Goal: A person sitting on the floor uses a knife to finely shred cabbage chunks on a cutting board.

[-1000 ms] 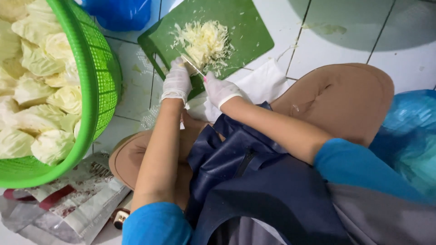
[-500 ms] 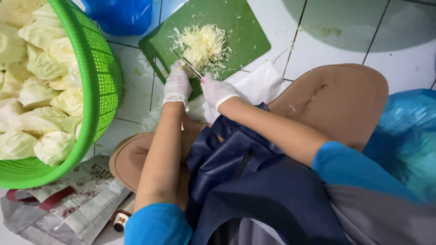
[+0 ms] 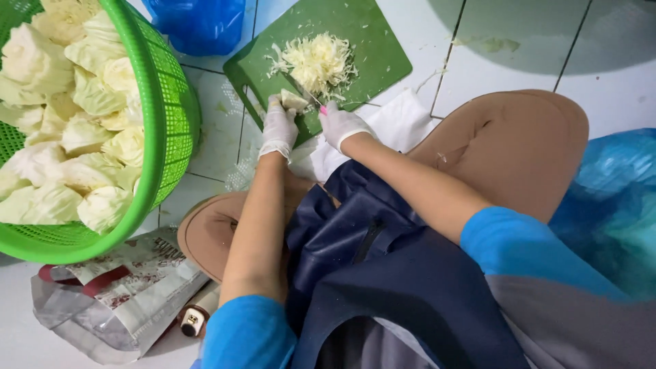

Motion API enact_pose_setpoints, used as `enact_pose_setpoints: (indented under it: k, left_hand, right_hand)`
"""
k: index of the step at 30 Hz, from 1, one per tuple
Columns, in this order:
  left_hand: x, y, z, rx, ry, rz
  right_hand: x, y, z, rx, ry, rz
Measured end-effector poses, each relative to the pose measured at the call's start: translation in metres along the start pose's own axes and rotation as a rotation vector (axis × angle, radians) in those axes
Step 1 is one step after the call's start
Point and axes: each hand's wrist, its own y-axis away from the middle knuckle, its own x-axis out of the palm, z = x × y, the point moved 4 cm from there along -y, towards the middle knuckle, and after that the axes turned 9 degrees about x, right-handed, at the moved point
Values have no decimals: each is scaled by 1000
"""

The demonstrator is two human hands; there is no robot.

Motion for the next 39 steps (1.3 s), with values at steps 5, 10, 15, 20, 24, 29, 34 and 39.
enact_pose_setpoints:
  k: [5, 10, 15, 20, 24, 29, 34, 39]
  left_hand:
    - [10, -17, 16, 80, -19, -62]
    - [27, -36, 38, 80, -148, -67]
    - [33, -37, 38, 152, -409, -56]
    - [28, -36, 35, 243, -516, -78]
    - [24, -25, 33, 300, -513, -64]
    - [23, -23, 31, 326, -521, -97]
    - [20, -31, 33, 306, -567, -89]
    - [5, -6, 9, 165, -381, 19]
  right_hand:
    - [4, -2, -1, -8, 9, -59]
    - [3, 12, 9, -41, 81, -90]
    - [-2, 26, 15, 9, 95, -5]
    - [14, -13, 9, 99, -27, 63]
    - [-12, 7, 15, 18, 42, 8]
    - [-11, 38, 27, 13, 51, 41]
    - [7, 11, 20, 54, -10, 80]
    - [6, -14, 12, -24, 58, -5]
